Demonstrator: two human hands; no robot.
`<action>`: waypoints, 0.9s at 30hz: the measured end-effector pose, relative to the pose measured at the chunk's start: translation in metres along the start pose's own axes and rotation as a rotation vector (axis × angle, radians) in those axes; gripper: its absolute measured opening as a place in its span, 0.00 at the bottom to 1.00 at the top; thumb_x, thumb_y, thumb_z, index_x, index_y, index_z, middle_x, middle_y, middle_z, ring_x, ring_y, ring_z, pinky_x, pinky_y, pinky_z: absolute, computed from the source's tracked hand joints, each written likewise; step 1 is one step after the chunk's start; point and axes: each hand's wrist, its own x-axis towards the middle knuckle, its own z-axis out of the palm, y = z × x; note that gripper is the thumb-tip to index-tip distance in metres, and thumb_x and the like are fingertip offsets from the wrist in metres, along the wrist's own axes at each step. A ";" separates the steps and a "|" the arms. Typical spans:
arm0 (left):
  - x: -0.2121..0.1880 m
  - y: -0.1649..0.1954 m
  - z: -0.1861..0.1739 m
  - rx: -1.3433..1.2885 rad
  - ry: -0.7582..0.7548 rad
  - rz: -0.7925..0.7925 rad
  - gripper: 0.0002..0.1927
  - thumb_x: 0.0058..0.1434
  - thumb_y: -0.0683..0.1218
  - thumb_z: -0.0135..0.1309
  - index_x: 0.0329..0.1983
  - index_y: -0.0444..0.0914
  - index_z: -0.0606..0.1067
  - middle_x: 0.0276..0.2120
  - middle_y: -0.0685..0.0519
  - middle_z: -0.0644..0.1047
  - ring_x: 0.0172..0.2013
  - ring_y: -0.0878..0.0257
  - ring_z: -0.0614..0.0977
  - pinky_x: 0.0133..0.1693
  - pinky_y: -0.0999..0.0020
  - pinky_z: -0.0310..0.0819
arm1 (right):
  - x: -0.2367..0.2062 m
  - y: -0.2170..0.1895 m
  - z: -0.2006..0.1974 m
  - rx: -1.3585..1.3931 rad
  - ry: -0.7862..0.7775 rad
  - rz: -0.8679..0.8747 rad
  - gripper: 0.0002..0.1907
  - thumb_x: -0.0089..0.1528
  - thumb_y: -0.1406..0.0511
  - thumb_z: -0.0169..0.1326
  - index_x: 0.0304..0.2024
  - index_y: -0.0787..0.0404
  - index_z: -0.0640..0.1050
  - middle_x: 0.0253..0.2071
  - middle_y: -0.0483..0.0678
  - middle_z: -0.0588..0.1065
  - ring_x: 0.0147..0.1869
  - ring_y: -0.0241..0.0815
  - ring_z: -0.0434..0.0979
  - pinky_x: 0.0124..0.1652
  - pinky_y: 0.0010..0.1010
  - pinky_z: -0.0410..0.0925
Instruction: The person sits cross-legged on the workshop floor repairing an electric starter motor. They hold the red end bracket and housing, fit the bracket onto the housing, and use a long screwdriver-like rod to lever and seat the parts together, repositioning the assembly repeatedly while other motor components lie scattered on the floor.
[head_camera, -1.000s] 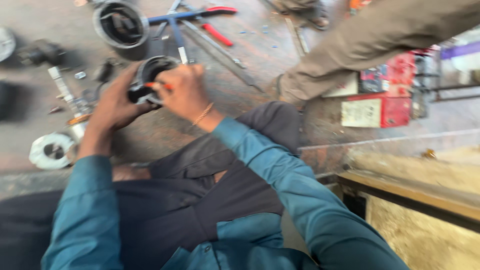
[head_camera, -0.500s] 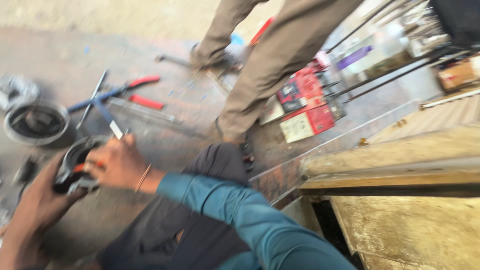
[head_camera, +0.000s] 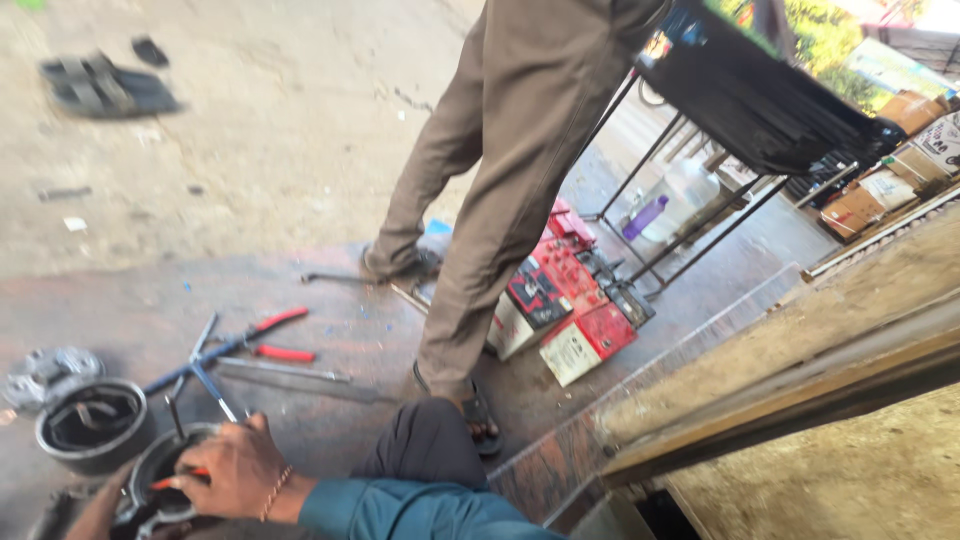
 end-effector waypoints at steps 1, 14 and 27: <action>0.005 0.005 0.001 0.013 0.000 -0.022 0.63 0.36 0.58 0.74 0.76 0.37 0.60 0.60 0.41 0.76 0.60 0.50 0.78 0.59 0.56 0.70 | -0.002 -0.001 -0.002 -0.021 -0.028 0.006 0.12 0.65 0.53 0.56 0.30 0.46 0.81 0.27 0.38 0.77 0.38 0.39 0.77 0.48 0.41 0.60; 0.044 0.077 0.075 0.033 -0.234 0.066 0.51 0.47 0.52 0.66 0.74 0.39 0.60 0.60 0.39 0.74 0.59 0.44 0.77 0.58 0.53 0.71 | -0.002 -0.005 -0.020 0.106 0.045 0.015 0.18 0.71 0.49 0.58 0.34 0.52 0.83 0.31 0.44 0.81 0.44 0.43 0.75 0.64 0.42 0.56; -0.098 0.011 0.008 0.532 0.043 -0.205 0.55 0.47 0.58 0.68 0.73 0.36 0.55 0.61 0.37 0.71 0.58 0.39 0.75 0.56 0.51 0.71 | 0.006 0.063 -0.017 0.379 0.053 0.291 0.16 0.66 0.56 0.54 0.35 0.62 0.78 0.29 0.56 0.78 0.31 0.49 0.77 0.33 0.42 0.69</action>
